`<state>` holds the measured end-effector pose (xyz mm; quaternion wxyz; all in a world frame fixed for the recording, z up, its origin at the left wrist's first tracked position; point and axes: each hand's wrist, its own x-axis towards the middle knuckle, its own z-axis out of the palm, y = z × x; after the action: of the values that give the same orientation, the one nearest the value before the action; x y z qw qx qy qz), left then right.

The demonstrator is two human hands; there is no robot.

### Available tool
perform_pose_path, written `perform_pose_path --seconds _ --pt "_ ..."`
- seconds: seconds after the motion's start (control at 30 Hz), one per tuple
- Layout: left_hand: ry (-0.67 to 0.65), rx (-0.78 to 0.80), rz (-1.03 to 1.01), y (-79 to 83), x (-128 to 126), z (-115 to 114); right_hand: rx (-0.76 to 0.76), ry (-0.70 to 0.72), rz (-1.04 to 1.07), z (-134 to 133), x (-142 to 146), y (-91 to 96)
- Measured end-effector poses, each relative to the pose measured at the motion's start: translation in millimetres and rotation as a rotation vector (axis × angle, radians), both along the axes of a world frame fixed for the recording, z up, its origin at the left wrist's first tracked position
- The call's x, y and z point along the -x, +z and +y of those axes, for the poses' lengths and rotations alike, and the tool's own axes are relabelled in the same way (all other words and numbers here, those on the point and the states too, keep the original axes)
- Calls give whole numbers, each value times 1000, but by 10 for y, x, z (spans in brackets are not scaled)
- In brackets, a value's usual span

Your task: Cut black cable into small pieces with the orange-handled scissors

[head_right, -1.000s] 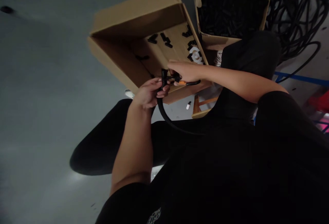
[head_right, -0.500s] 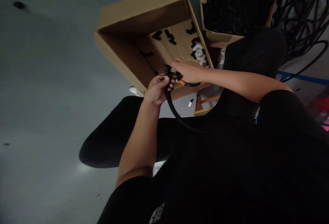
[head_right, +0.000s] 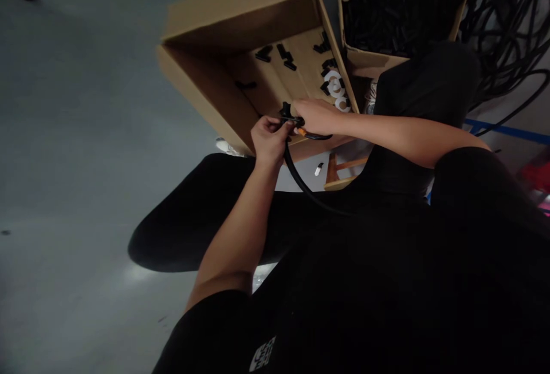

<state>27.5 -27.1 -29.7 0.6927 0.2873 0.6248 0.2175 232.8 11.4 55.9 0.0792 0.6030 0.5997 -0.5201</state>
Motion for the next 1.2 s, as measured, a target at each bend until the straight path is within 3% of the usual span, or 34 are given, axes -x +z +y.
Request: perform_pose_path --seconds 0.13,0.33,0.53,0.77,0.97,1.2 --pt "54 19 92 83 -21 69 16 22 -14 23 -11 -11" --pt "-9 142 -281 249 89 125 -11 74 124 83 -193 -100" --pt "-50 248 -513 276 292 186 30 203 225 272 -412 11" --pt "-139 310 -528 396 258 196 70 198 299 222 -331 110" --pt "-109 298 -504 476 292 223 10 188 334 252 -329 121" --pt "-159 274 -577 544 364 207 84 162 386 272 -423 319"
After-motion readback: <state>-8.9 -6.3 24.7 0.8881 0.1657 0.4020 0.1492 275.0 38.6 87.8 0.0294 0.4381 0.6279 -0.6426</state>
